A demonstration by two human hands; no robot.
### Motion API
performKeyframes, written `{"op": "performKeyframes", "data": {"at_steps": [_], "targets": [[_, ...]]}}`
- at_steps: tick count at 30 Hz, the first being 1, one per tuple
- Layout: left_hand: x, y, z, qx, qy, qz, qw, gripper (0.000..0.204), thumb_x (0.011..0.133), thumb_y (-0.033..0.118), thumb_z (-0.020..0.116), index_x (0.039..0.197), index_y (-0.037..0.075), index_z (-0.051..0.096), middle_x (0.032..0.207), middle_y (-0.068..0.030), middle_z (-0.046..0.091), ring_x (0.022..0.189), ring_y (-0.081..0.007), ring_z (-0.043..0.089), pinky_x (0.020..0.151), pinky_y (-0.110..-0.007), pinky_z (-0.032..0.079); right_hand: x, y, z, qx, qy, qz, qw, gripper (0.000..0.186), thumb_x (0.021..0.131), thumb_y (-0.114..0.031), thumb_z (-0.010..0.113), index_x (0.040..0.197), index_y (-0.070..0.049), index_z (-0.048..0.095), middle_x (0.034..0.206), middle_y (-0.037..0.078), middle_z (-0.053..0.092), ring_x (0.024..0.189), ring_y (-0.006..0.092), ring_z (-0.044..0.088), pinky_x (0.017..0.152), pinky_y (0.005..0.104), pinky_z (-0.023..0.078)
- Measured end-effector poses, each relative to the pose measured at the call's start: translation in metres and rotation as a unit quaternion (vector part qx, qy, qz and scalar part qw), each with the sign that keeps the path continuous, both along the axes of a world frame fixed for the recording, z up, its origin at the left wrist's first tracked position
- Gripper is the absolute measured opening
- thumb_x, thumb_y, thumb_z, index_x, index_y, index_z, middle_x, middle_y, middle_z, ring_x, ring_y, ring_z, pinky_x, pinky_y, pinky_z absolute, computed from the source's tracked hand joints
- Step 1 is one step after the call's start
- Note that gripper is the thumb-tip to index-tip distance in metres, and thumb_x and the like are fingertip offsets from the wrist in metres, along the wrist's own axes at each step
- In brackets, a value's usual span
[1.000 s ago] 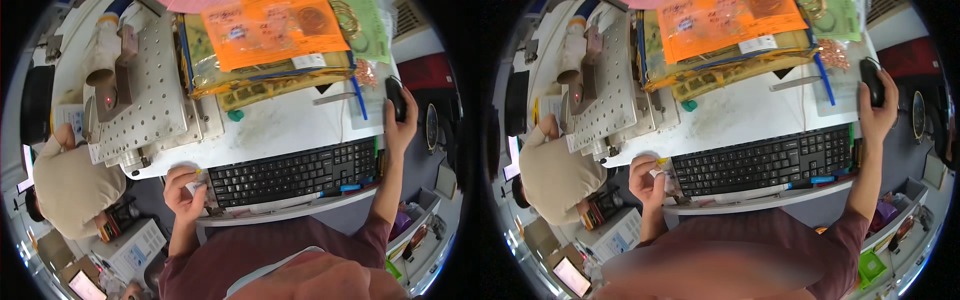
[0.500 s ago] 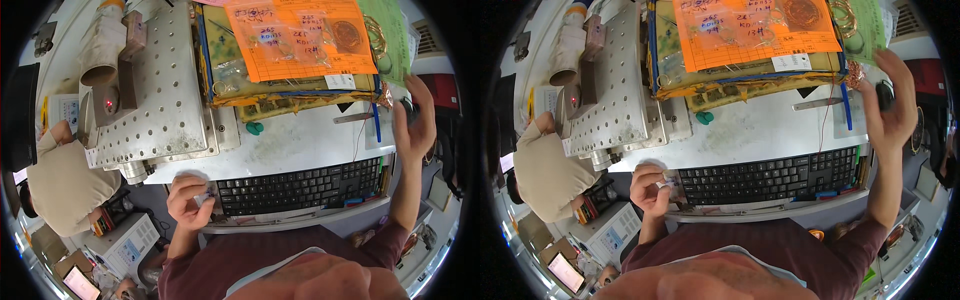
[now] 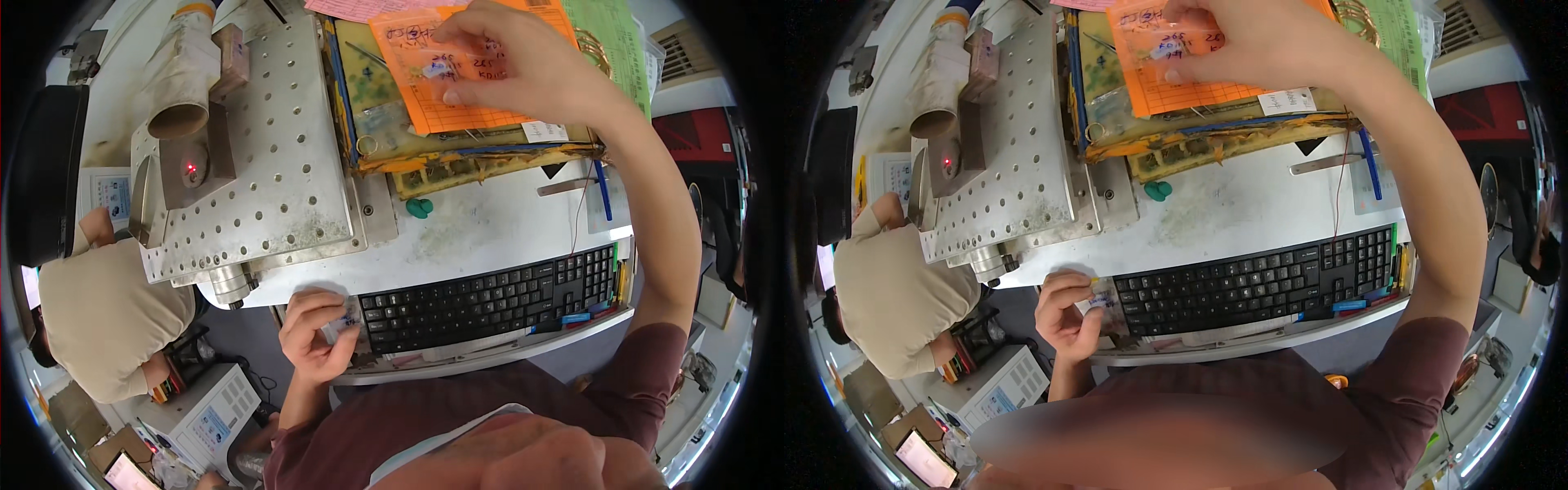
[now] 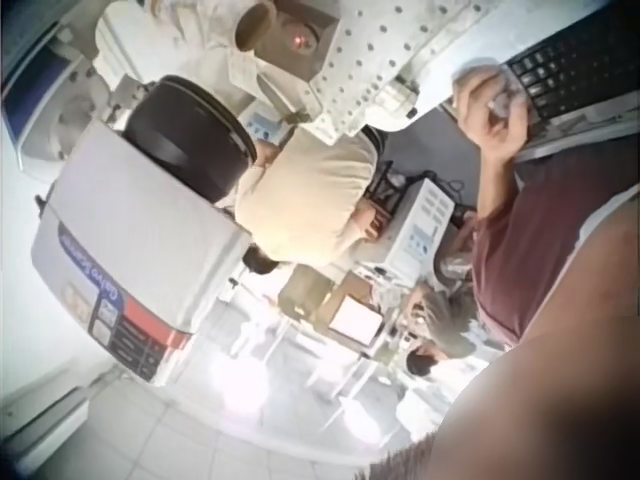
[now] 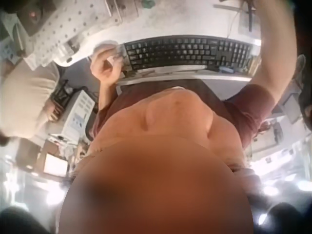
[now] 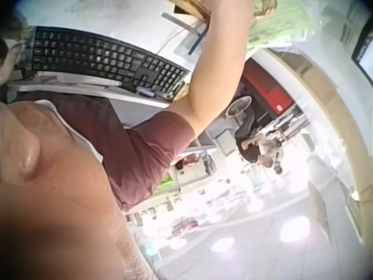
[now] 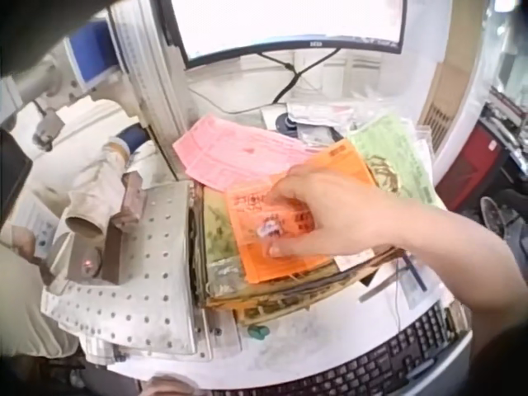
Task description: Engraving a gold ring using a laser marking machine while managing work orders on a computer.
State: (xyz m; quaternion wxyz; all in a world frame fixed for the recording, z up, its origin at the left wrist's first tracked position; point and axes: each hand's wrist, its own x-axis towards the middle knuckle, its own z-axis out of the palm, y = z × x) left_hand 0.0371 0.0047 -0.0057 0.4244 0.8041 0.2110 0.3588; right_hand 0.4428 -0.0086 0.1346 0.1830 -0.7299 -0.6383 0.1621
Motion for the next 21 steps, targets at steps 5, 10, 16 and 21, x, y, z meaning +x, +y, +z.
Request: {"op": "performKeyframes", "data": {"at_steps": [5,10,16,21], "targets": [[-0.001,0.003,-0.003,0.006,0.001,-0.003,1.000,0.027,0.070,0.002,0.082,0.095,-0.003,0.072,0.100,-0.0168,0.072,0.089,-0.0310,0.068,0.081,-0.041,0.055,-0.005,-0.004,0.010,-0.044,0.057,0.024,0.997,0.057,0.090,-0.041,0.081,0.120,0.005,0.068,0.112,0.024,0.070,0.107,0.0357,0.068,0.092,0.0405,0.055],[-0.001,0.001,-0.007,0.004,0.005,0.008,1.000,0.026,0.070,0.002,0.080,0.094,-0.003,0.072,0.098,-0.0162,0.072,0.087,-0.0301,0.067,0.079,-0.040,0.055,0.018,-0.005,-0.005,0.034,0.092,0.046,0.994,0.038,0.097,-0.031,0.075,0.116,0.002,0.071,0.108,0.020,0.071,0.101,0.0330,0.070,0.087,0.0385,0.055],[0.004,-0.002,0.003,0.023,0.035,0.035,0.998,0.022,0.068,0.001,0.078,0.089,-0.003,0.071,0.094,-0.0157,0.072,0.083,-0.0293,0.068,0.075,-0.038,0.056,0.032,-0.001,0.009,-0.078,0.065,0.055,0.993,0.028,0.099,-0.018,0.071,0.118,0.002,0.070,0.110,0.018,0.072,0.103,0.0300,0.070,0.088,0.0370,0.056],[0.012,-0.004,0.016,0.057,0.041,0.013,0.997,0.019,0.070,0.005,0.079,0.086,-0.001,0.071,0.091,-0.0151,0.072,0.078,-0.0282,0.069,0.070,-0.035,0.057,0.046,-0.009,0.022,-0.116,0.063,0.088,0.987,0.037,0.095,-0.014,0.072,0.128,0.002,0.066,0.116,0.017,0.071,0.109,0.0292,0.069,0.093,0.0375,0.056]]}}
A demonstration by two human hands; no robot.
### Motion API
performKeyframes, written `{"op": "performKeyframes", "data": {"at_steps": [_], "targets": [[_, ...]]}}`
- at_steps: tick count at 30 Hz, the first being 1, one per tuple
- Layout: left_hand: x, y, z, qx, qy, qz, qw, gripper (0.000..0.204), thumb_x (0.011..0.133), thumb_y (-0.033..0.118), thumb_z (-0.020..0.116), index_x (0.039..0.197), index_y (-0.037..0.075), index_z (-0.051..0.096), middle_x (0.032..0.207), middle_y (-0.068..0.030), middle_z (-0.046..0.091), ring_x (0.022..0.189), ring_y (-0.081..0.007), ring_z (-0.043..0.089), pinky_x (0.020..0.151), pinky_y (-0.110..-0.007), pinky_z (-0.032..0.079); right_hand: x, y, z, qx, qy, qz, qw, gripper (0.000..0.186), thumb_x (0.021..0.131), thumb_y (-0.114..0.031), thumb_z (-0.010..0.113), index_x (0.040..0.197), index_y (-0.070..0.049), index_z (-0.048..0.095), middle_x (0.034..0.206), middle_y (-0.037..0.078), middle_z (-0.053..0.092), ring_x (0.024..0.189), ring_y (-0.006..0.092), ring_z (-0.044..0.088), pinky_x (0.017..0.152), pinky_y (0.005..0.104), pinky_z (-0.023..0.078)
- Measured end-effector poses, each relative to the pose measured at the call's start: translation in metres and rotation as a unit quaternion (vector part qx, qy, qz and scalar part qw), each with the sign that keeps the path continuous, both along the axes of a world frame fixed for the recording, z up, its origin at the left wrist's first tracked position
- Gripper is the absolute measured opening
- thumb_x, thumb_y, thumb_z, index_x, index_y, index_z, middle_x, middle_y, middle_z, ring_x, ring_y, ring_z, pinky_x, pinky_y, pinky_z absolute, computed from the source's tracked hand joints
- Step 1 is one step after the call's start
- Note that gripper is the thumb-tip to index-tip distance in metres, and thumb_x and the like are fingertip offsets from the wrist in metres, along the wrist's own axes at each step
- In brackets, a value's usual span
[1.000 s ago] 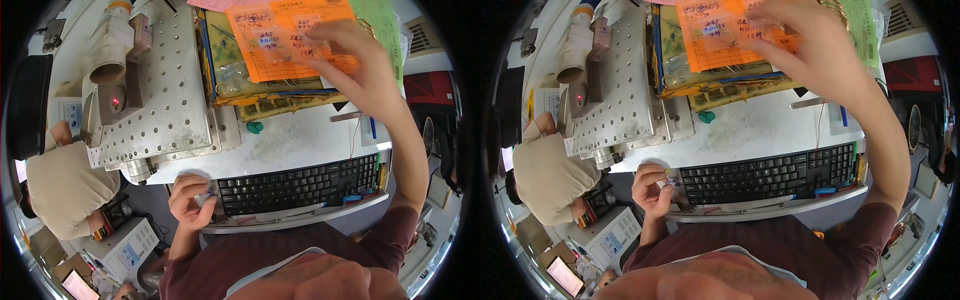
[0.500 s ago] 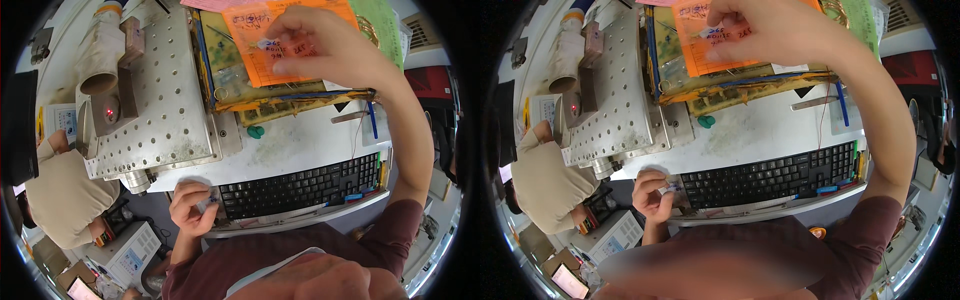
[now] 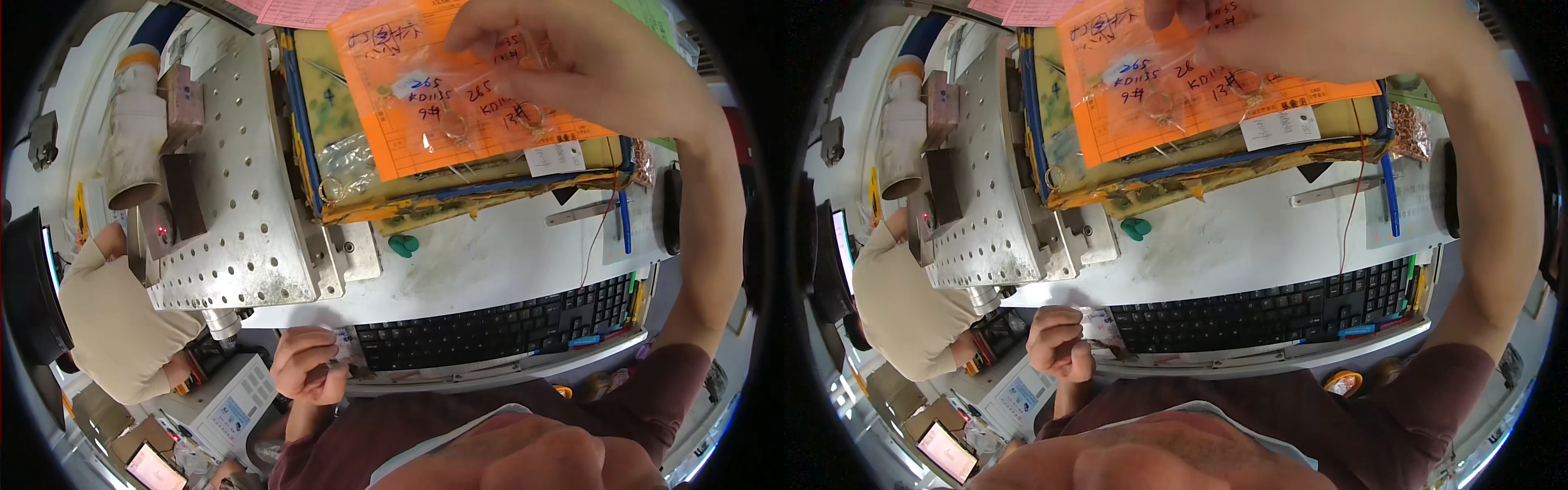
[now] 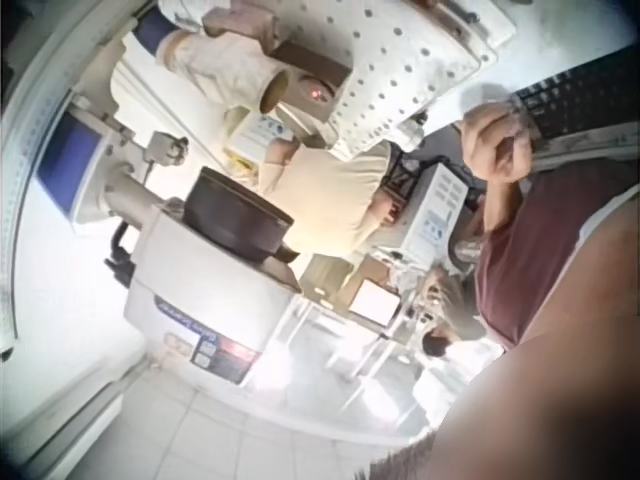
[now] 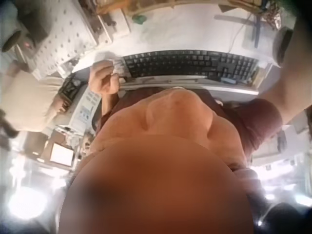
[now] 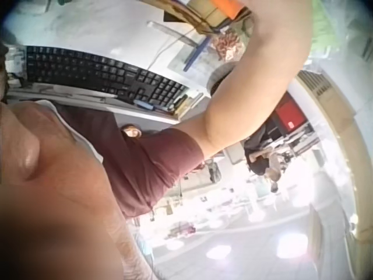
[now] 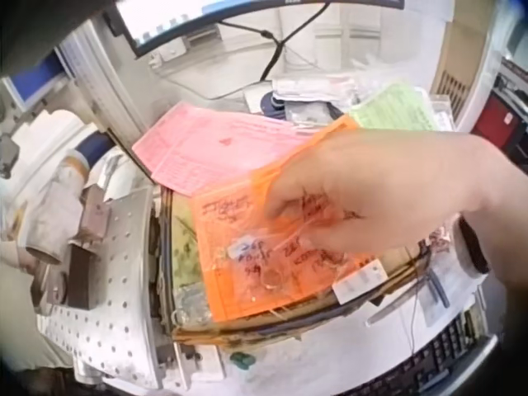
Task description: Engraving a gold ring using a laser marking machine while managing work orders on a computer.
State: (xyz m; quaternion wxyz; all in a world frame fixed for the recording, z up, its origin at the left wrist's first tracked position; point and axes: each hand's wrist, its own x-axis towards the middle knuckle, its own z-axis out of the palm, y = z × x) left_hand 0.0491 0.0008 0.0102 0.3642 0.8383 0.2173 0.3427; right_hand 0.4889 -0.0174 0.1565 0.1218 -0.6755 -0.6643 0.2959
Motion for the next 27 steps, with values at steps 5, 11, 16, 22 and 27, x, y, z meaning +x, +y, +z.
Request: {"op": "performKeyframes", "data": {"at_steps": [5,11,16,22,27], "targets": [[0.011,0.002,0.008,0.019,0.001,-0.021,1.000,0.020,0.076,0.012,0.081,0.087,-0.001,0.071,0.092,-0.0146,0.072,0.077,-0.0281,0.069,0.070,-0.035,0.057,-0.009,-0.001,0.023,-0.038,-0.050,0.038,0.997,0.052,0.093,-0.024,0.078,0.136,0.000,0.062,0.127,0.017,0.068,0.115,0.0311,0.066,0.096,0.0385,0.054],[0.024,0.006,0.006,0.023,-0.017,-0.040,0.999,0.019,0.074,0.010,0.080,0.086,-0.002,0.071,0.092,-0.0149,0.072,0.075,-0.0277,0.069,0.067,-0.035,0.058,0.000,-0.009,0.020,-0.010,-0.041,0.057,0.997,0.061,0.092,-0.030,0.080,0.139,0.001,0.058,0.131,0.020,0.064,0.118,0.0340,0.064,0.098,0.0400,0.054],[0.031,0.008,0.002,0.009,-0.019,-0.044,0.999,0.018,0.069,0.005,0.077,0.085,-0.001,0.070,0.090,-0.0147,0.072,0.074,-0.0267,0.068,0.067,-0.035,0.059,0.002,-0.015,0.008,0.039,-0.020,0.069,0.997,0.065,0.091,-0.033,0.081,0.139,0.003,0.056,0.132,0.021,0.062,0.118,0.0358,0.063,0.098,0.0409,0.054],[0.033,0.008,0.001,0.005,-0.019,-0.039,0.999,0.017,0.070,0.004,0.077,0.085,-0.001,0.070,0.089,-0.0146,0.072,0.074,-0.0258,0.068,0.067,-0.034,0.059,-0.004,-0.020,-0.042,0.158,-0.092,0.038,0.982,0.048,0.078,-0.014,0.084,0.123,-0.004,0.068,0.108,0.010,0.065,0.096,0.0272,0.065,0.086,0.0400,0.054],[0.032,0.008,-0.003,0.007,-0.022,-0.034,0.999,0.015,0.074,0.006,0.078,0.085,-0.001,0.071,0.089,-0.0143,0.072,0.073,-0.0258,0.068,0.067,-0.034,0.058,-0.007,-0.017,-0.046,0.197,-0.017,0.039,0.980,0.044,0.077,-0.002,0.081,0.117,-0.003,0.064,0.101,0.006,0.063,0.081,0.0197,0.062,0.073,0.0353,0.052]]}}
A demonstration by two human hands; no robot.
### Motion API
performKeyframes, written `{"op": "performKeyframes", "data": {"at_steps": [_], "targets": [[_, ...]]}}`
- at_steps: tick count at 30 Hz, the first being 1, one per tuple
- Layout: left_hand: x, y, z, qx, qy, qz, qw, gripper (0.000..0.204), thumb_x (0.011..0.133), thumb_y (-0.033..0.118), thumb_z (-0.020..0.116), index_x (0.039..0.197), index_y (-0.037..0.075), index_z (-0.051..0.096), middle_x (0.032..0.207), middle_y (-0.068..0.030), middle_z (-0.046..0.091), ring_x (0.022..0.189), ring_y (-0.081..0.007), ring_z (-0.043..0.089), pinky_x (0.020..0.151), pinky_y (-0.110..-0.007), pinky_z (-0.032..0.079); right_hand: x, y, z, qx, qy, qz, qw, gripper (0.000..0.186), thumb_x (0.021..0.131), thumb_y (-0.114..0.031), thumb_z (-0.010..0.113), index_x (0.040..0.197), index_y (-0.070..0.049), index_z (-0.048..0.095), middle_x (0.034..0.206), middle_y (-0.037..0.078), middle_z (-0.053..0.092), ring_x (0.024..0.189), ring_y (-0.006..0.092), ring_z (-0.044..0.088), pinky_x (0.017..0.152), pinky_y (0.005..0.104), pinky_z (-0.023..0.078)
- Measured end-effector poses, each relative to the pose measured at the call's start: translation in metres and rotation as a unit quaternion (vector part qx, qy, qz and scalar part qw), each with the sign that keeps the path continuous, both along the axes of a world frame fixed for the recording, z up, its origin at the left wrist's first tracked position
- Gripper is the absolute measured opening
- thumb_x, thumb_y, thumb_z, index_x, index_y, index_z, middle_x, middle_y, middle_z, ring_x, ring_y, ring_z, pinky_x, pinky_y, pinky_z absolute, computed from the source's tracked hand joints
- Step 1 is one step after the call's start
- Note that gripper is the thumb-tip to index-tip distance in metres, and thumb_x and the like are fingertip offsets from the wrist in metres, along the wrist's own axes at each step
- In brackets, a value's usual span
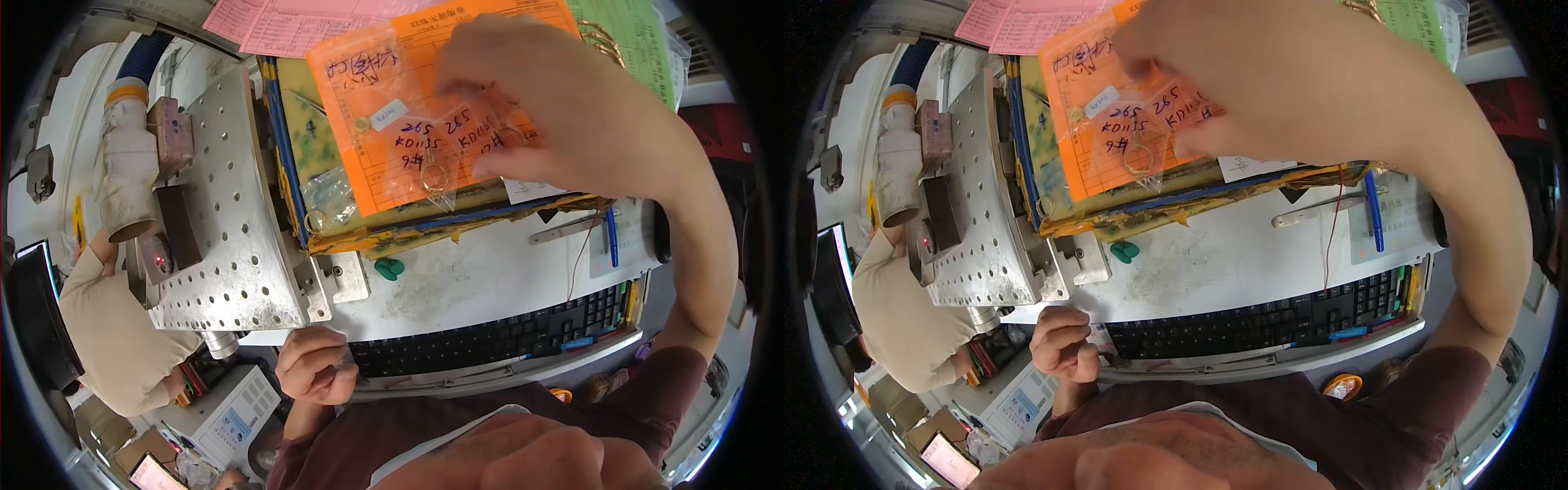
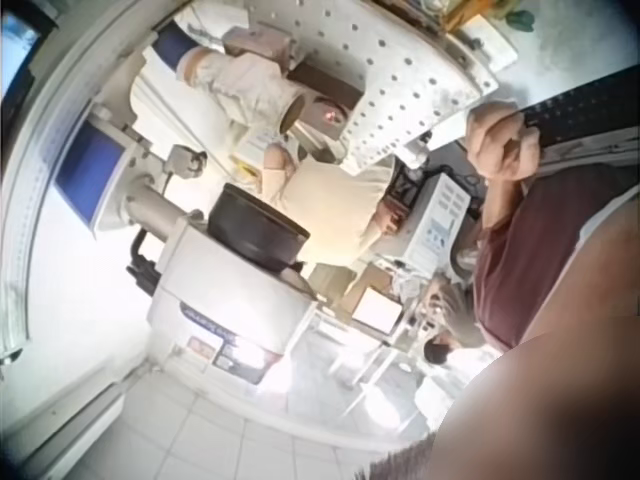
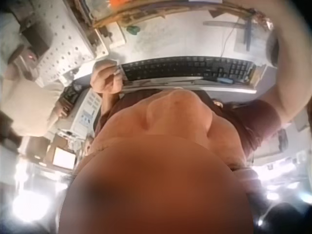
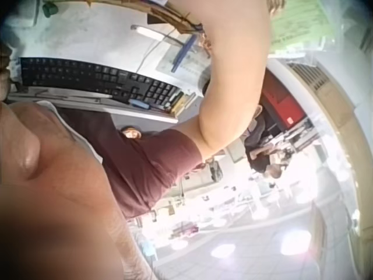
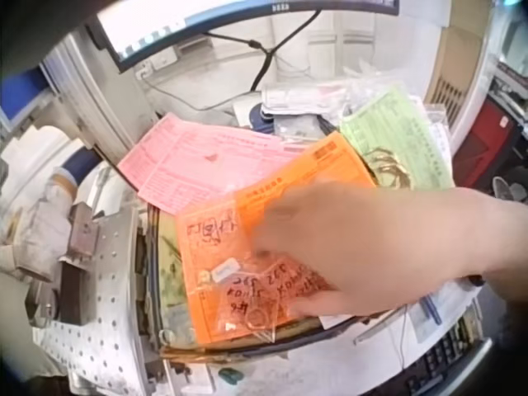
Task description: Engraving a gold ring using a laser marking machine while managing work orders on a computer.
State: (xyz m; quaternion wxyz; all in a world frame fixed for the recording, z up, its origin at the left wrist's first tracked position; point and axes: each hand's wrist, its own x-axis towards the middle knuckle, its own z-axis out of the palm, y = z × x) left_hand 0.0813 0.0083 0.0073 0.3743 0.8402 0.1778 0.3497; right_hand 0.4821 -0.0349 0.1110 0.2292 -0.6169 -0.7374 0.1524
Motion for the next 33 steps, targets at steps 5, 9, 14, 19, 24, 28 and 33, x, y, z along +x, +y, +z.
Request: {"op": "performKeyframes", "data": {"at_steps": [5,9,14,19,24,28,33], "targets": [[0.001,-0.001,0.003,0.005,0.000,-0.001,1.000,0.017,0.079,0.010,0.081,0.086,-0.001,0.071,0.089,-0.0144,0.072,0.073,-0.0261,0.068,0.067,-0.034,0.058,0.022,0.002,0.037,-0.034,-0.010,-0.038,0.999,0.046,0.092,-0.017,0.076,0.128,0.006,0.062,0.115,0.022,0.068,0.110,0.0371,0.066,0.095,0.0404,0.055],[0.002,0.000,0.002,0.002,-0.003,-0.002,1.000,0.019,0.081,0.013,0.083,0.086,-0.001,0.071,0.089,-0.0144,0.072,0.073,-0.0262,0.068,0.067,-0.034,0.057,0.029,0.005,0.023,-0.049,-0.131,-0.048,0.989,0.028,0.093,-0.008,0.069,0.118,0.006,0.065,0.107,0.021,0.068,0.094,0.0374,0.069,0.084,0.0392,0.057],[0.001,0.001,0.001,0.004,0.010,-0.004,1.000,0.019,0.080,0.012,0.082,0.086,-0.001,0.071,0.090,-0.0143,0.072,0.074,-0.0264,0.068,0.067,-0.034,0.057,0.015,0.021,0.043,-0.251,-0.034,-0.140,0.957,0.017,0.091,-0.006,0.069,0.104,0.004,0.067,0.097,0.019,0.067,0.087,0.0340,0.066,0.079,0.0404,0.054],[0.003,0.001,0.007,0.012,0.024,-0.006,1.000,0.019,0.077,0.010,0.082,0.086,-0.001,0.071,0.091,-0.0144,0.072,0.075,-0.0267,0.068,0.067,-0.034,0.056,0.029,0.012,0.018,-0.058,-0.023,-0.046,0.997,0.010,0.094,-0.006,0.067,0.098,0.002,0.063,0.078,0.014,0.061,0.074,0.0283,0.062,0.069,0.0379,0.052],[0.009,-0.003,0.015,0.004,0.015,-0.039,0.999,0.024,0.076,0.010,0.084,0.092,-0.004,0.072,0.095,-0.0177,0.072,0.078,-0.0283,0.070,0.068,-0.035,0.057,0.009,-0.001,0.063,-0.201,0.120,-0.176,0.956,0.013,0.098,-0.004,0.067,0.106,0.000,0.058,0.073,0.004,0.056,0.067,0.0134,0.058,0.065,0.0282,0.048],[0.020,-0.015,0.030,-0.032,0.010,-0.061,0.998,0.041,0.076,0.004,0.085,0.112,-0.007,0.068,0.103,-0.0210,0.073,0.082,-0.0282,0.072,0.070,-0.036,0.058,0.014,-0.017,0.054,-0.145,0.309,-0.137,0.930,0.024,0.096,0.003,0.070,0.115,0.001,0.056,0.074,0.000,0.060,0.064,0.0048,0.054,0.060,0.0221,0.044],[0.060,-0.021,0.070,-0.289,-0.024,-0.131,0.948,0.094,0.085,-0.016,0.071,0.162,-0.005,0.019,0.155,-0.0266,0.043,0.123,-0.0308,0.062,0.095,-0.039,0.058,-0.026,-0.015,0.060,-0.212,0.245,-0.026,0.946,0.033,0.093,-0.004,0.076,0.121,0.002,0.060,0.080,0.005,0.072,0.069,0.0070,0.064,0.062,0.0244,0.050]]}}
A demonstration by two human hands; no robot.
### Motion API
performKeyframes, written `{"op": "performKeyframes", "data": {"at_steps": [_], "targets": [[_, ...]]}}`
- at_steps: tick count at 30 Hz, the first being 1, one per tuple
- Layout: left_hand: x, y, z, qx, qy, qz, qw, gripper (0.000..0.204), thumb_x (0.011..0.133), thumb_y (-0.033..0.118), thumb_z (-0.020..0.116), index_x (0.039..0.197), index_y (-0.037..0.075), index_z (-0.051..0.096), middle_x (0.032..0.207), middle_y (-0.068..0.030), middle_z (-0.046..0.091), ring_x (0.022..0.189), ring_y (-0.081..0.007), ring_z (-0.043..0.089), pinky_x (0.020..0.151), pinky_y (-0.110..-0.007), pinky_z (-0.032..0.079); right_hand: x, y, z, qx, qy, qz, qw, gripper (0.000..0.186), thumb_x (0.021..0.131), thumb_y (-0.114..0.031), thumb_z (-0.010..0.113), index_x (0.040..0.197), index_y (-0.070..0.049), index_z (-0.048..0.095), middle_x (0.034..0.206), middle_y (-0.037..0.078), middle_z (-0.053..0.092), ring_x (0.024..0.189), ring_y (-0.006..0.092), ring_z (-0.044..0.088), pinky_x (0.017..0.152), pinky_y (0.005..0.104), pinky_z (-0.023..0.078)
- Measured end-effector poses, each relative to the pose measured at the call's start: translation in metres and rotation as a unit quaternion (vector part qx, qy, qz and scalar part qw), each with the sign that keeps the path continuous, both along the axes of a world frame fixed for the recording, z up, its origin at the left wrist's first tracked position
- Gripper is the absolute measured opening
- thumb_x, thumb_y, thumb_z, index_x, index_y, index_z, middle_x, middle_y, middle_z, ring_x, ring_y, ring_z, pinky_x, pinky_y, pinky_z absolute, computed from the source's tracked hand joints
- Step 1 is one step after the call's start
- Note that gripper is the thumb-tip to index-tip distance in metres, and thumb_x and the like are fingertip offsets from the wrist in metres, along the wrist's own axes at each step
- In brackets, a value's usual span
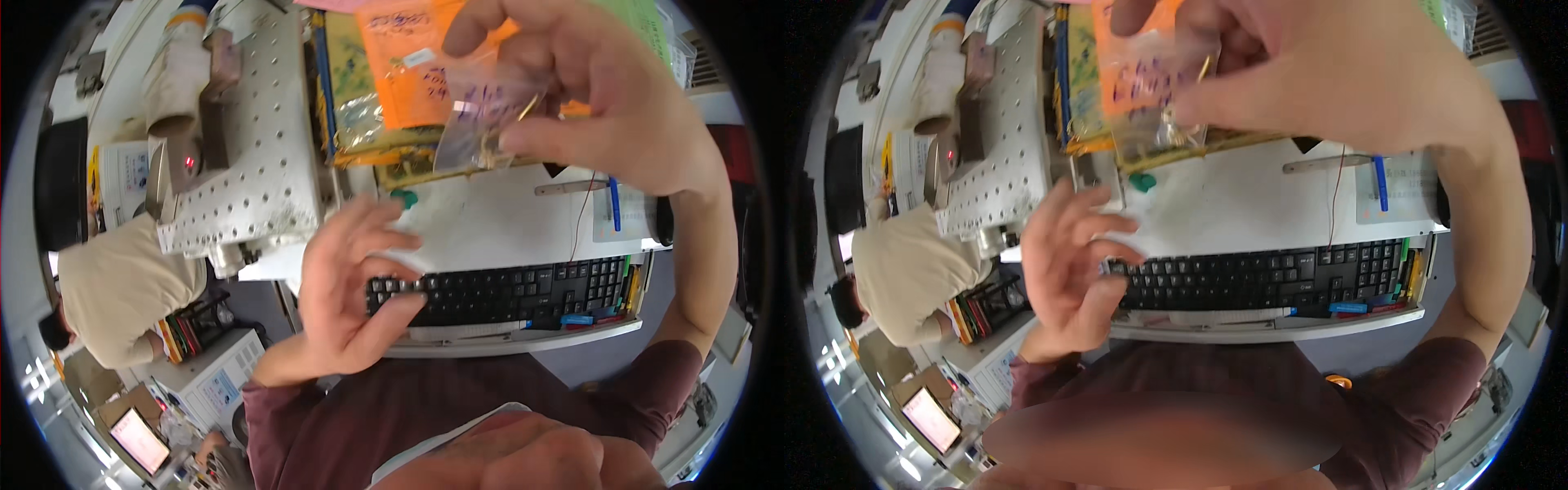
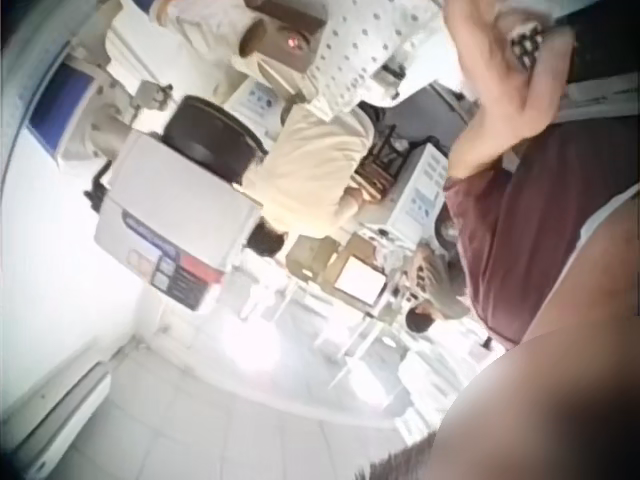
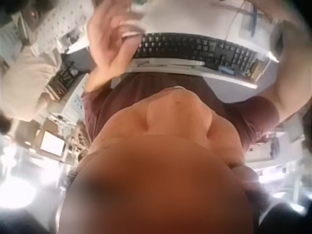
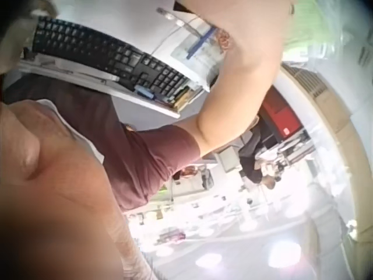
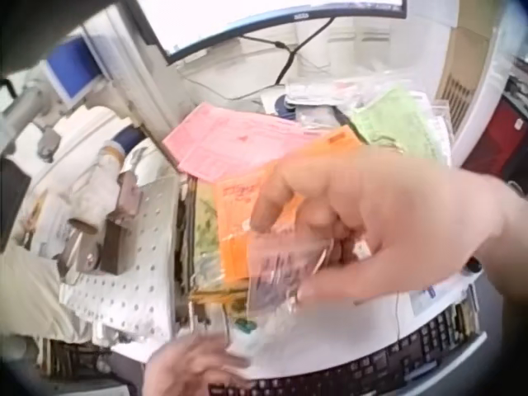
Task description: Engraving a gold ring using a laser marking machine while managing work orders on a computer.
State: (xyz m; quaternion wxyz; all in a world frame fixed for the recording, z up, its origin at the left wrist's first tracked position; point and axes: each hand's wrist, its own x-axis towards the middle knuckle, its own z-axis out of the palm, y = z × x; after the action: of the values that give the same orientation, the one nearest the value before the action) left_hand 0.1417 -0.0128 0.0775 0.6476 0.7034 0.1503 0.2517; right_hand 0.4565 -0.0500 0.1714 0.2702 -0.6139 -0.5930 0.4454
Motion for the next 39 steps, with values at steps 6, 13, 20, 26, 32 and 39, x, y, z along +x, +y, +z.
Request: {"op": "performKeyframes", "data": {"at_steps": [6,13,20,26,32,39], "targets": [[0.042,-0.009,0.005,-0.149,-0.033,-0.003,0.988,0.040,0.103,-0.001,0.059,0.141,-0.001,0.047,0.128,-0.0154,0.066,0.109,-0.0226,0.069,0.084,-0.038,0.063,-0.040,-0.034,-0.031,0.022,0.158,0.010,0.987,0.051,0.082,0.010,0.072,0.130,-0.003,0.057,0.087,0.001,0.069,0.077,0.0039,0.062,0.068,0.0186,0.047],[0.042,-0.022,0.010,-0.219,-0.078,0.084,0.969,0.013,0.103,0.001,0.067,0.115,0.000,0.061,0.099,-0.0068,0.073,0.077,-0.0115,0.070,0.064,-0.027,0.061,0.000,-0.025,-0.027,0.112,-0.018,-0.198,0.974,0.026,0.092,-0.013,0.076,0.111,0.002,0.068,0.080,0.003,0.070,0.071,0.0105,0.066,0.066,0.0256,0.051],[0.033,-0.021,0.008,-0.242,-0.066,0.076,0.965,0.016,0.103,0.003,0.066,0.117,0.001,0.059,0.099,-0.0073,0.071,0.078,-0.0138,0.070,0.067,-0.030,0.062,0.013,-0.017,-0.058,0.065,-0.310,-0.169,0.933,0.043,0.085,-0.022,0.083,0.117,0.003,0.068,0.080,0.004,0.067,0.072,0.0128,0.062,0.065,0.0304,0.050],[0.030,-0.022,0.011,-0.258,-0.070,0.080,0.960,0.021,0.102,-0.001,0.064,0.122,0.000,0.059,0.103,-0.0087,0.072,0.086,-0.0162,0.072,0.077,-0.034,0.064,0.002,-0.012,-0.071,0.090,-0.290,-0.170,0.938,0.045,0.083,-0.022,0.083,0.115,0.005,0.067,0.078,0.005,0.065,0.070,0.0139,0.060,0.063,0.0331,0.048],[0.025,-0.019,0.017,-0.238,-0.098,0.059,0.965,0.024,0.101,-0.002,0.066,0.125,-0.002,0.062,0.106,-0.0093,0.074,0.089,-0.0171,0.074,0.082,-0.034,0.064,0.007,-0.018,-0.050,0.057,-0.282,-0.175,0.942,0.025,0.088,-0.019,0.078,0.099,0.002,0.068,0.076,0.002,0.061,0.069,0.0105,0.054,0.061,0.0305,0.045],[0.023,-0.017,0.034,-0.246,-0.129,0.032,0.960,0.028,0.100,-0.005,0.066,0.127,-0.002,0.063,0.109,-0.0097,0.075,0.092,-0.0159,0.075,0.085,-0.034,0.065,-0.042,-0.077,-0.040,0.200,0.046,-0.247,0.947,0.014,0.100,-0.017,0.075,0.102,-0.003,0.076,0.079,-0.002,0.067,0.069,0.0058,0.058,0.060,0.0228,0.045]]}}
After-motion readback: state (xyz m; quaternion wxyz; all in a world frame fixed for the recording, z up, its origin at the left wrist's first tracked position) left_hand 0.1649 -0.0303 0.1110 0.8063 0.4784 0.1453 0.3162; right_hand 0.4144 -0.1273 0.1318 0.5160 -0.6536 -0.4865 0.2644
